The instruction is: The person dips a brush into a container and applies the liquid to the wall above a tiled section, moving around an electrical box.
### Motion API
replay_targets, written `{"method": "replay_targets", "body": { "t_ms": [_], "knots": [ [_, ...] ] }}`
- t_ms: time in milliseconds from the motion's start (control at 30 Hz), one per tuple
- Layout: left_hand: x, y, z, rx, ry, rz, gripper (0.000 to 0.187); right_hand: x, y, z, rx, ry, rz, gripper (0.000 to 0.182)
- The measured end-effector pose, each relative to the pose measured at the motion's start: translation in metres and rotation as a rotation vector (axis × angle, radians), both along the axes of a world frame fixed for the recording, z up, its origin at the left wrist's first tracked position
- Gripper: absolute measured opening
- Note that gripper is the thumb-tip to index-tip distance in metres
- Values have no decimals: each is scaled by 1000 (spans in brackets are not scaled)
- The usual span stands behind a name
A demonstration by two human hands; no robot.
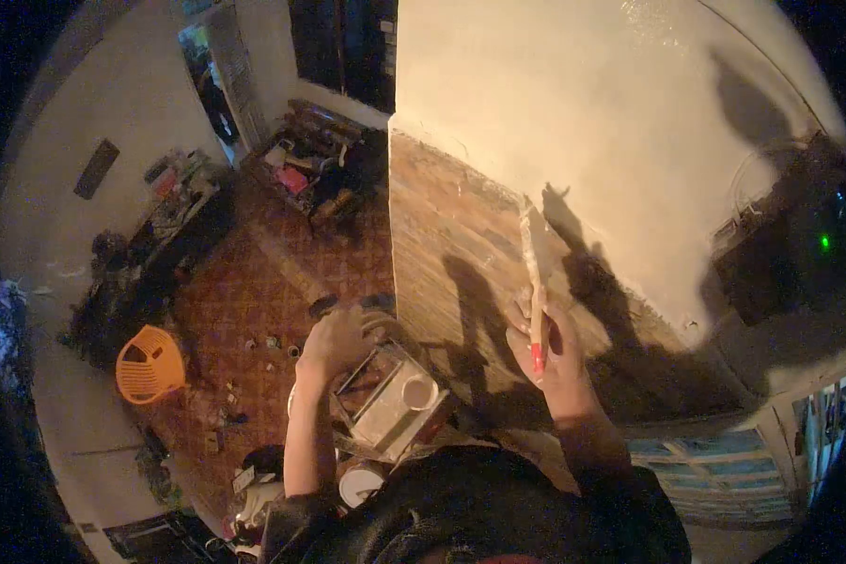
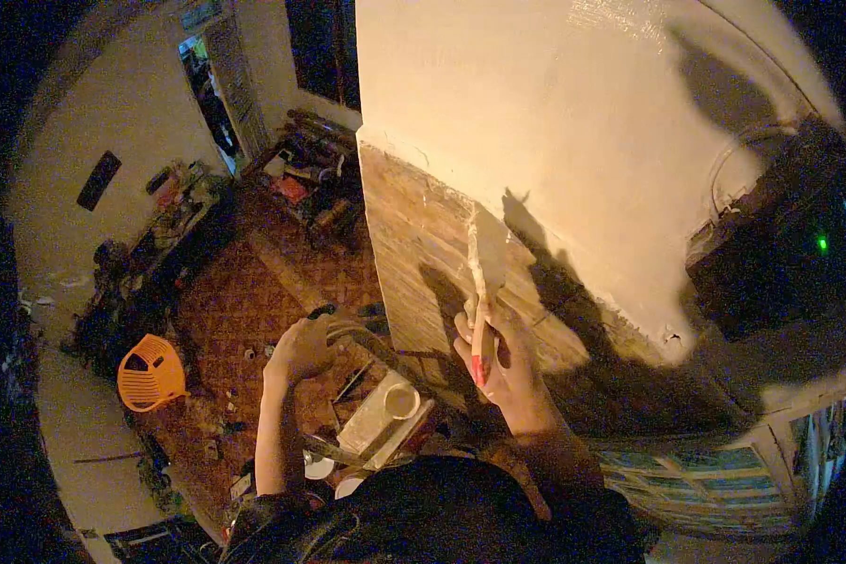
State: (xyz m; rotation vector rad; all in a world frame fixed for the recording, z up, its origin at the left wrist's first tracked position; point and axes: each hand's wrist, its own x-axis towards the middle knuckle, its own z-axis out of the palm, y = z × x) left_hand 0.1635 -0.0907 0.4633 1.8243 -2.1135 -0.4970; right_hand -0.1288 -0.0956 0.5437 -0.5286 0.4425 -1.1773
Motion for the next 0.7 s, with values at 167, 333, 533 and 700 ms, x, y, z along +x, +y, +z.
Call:
{"method": "replay_targets", "body": {
  "t_ms": [167, 333, 533, 700],
  "knots": [
    [-11, 1, 29, 208, -60, 106, 43, 2, 4, 6, 90, 38, -65, 17],
    [-4, 2, 16, 53, 1, -11, 44, 8, 4, 18, 66, 139, -65, 17],
    [-5, 1, 10, 96, -98, 79, 37, 16, 5, 22, -10, 496, -172, 19],
    [-8, 2, 25, 101, 56, 5, 39, 15, 5, 25, 24, 523, -74, 23]
  ]
}}
